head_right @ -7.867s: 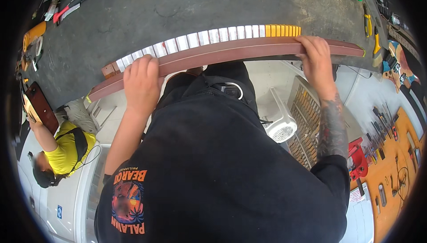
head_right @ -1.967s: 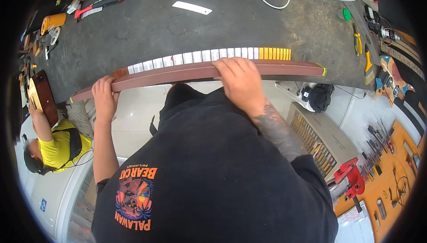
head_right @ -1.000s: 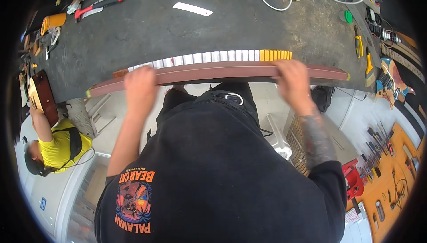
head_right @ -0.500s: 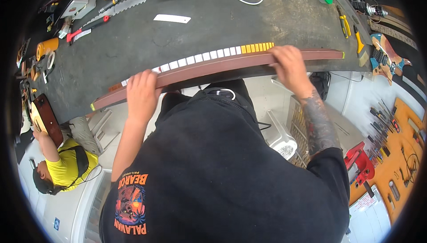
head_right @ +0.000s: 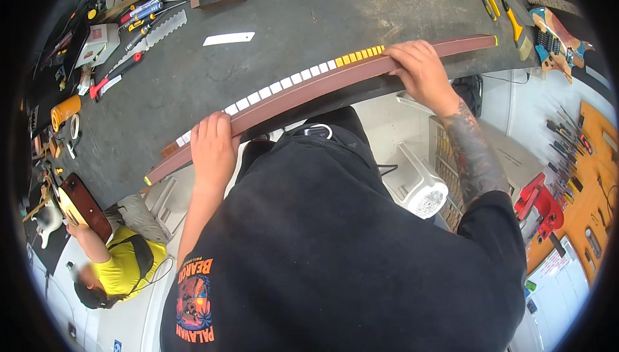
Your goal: The person sands the back of a guitar neck using a long sanding block, moving the block back and forth along the length of the wood.
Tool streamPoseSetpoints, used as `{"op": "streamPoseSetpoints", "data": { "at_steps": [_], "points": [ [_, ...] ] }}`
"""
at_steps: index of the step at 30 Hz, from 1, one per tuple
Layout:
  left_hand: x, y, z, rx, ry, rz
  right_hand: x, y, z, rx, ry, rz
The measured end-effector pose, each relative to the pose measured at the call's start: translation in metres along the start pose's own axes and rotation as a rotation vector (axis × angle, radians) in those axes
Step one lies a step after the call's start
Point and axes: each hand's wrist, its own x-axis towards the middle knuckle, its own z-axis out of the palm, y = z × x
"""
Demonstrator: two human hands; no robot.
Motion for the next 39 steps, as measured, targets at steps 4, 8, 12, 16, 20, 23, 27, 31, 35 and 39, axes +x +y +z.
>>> {"op": "streamPoseSetpoints", "data": {
  "at_steps": [4,8,12,16,20,23,27,31,35,39],
  "points": [
    [-0.031,-0.057,0.002,0.023,-0.034,-0.157,0.019,-0.056,0.046,0.026,0.093,-0.07],
    [-0.087,-0.141,-0.01,0.038,0.0,-0.17,0.07,-0.144,0.082,0.194,0.128,-0.102],
    [-0.039,-0.084,-0.004,0.036,-0.051,-0.052,0.035,-0.059,0.061,0.124,0.089,-0.129],
    [0.027,0.001,-0.003,-0.035,0.025,0.031,0.012,0.009,0.001,0.018,-0.01,-0.019],
    [-0.013,-0.058,0.0,0.033,-0.023,-0.022,0.026,-0.044,0.037,0.053,0.059,-0.066],
    [-0.085,-0.147,-0.005,0.074,0.005,-0.093,0.059,-0.135,0.089,0.159,0.14,-0.093],
    [-0.077,-0.126,-0.012,-0.011,-0.019,-0.081,0.052,-0.126,0.084,0.12,0.146,-0.128],
    [-0.017,-0.026,0.002,0.015,0.045,-0.009,0.0,-0.031,0.029,0.001,0.044,-0.038],
    [-0.023,-0.038,0.005,0.029,0.046,-0.041,0.0,-0.044,0.035,0.023,0.059,-0.093],
    [-0.102,-0.142,0.0,0.069,0.088,-0.118,0.047,-0.153,0.078,0.133,0.08,-0.134]
  ]
}}
